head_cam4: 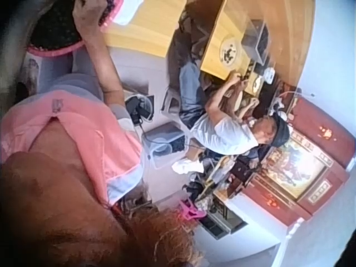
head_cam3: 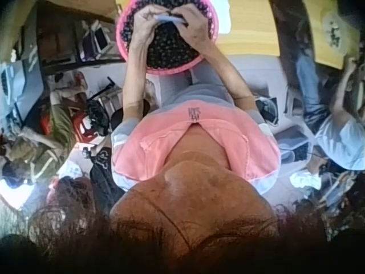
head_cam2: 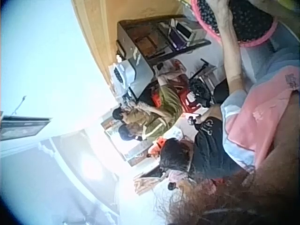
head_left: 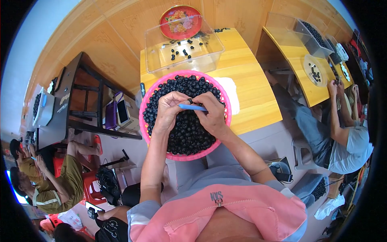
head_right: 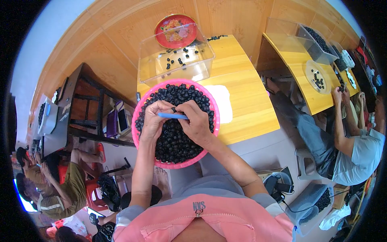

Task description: The person sorts small black objects from a pink bowl into a clear container using tweezers.

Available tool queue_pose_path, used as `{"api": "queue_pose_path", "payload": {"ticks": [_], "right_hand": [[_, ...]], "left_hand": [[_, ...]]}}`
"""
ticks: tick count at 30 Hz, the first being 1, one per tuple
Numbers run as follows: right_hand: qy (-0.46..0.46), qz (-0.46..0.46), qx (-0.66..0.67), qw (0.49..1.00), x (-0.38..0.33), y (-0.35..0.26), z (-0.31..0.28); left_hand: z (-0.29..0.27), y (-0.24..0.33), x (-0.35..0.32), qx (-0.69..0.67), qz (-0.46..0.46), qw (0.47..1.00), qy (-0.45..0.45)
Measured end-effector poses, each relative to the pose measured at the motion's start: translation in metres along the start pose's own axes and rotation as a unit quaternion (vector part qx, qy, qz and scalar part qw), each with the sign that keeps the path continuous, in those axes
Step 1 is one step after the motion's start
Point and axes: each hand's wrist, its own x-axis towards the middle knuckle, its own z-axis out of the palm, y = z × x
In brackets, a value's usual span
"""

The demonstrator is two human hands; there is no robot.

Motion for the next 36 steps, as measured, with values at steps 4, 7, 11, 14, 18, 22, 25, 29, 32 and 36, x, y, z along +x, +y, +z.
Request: {"api": "queue_pose_path", "payload": {"ticks": [4,7,11,14,18,22,25,29,32,36], "right_hand": [[-0.014,-0.005,-0.011,1.0,-0.001,0.003,-0.003],[-0.025,-0.001,-0.01,1.0,-0.001,0.0,-0.004],[-0.003,0.038,0.008,0.999,0.002,0.003,-0.005],[0.039,0.056,0.004,0.998,0.001,0.007,-0.01],[0.069,0.095,0.02,0.993,0.001,0.005,-0.007],[0.073,0.091,0.019,0.993,0.0,0.005,-0.005],[0.082,0.094,0.022,0.992,-0.001,0.008,-0.006],[0.056,0.109,0.009,0.992,0.0,0.007,-0.012],[0.049,0.099,0.004,0.994,0.002,0.005,-0.009],[0.045,0.096,0.004,0.994,0.003,0.005,-0.007]], "left_hand": [[-0.002,-0.002,0.001,0.018,0.002,1.0,-0.003],[0.001,0.002,-0.001,0.021,0.007,1.0,0.003],[0.0,0.018,0.006,0.002,0.025,0.997,0.068],[-0.004,0.046,0.027,0.145,0.017,0.978,0.15],[-0.035,0.074,0.098,0.239,0.122,0.945,0.184],[-0.042,0.088,0.114,0.285,0.126,0.926,0.215],[-0.052,0.074,0.09,0.328,0.104,0.919,0.193],[-0.042,0.056,0.012,0.379,-0.011,0.921,0.094],[-0.033,0.042,-0.032,0.42,-0.005,0.904,0.073],[-0.003,0.034,-0.05,0.507,0.028,0.86,0.041]]}}
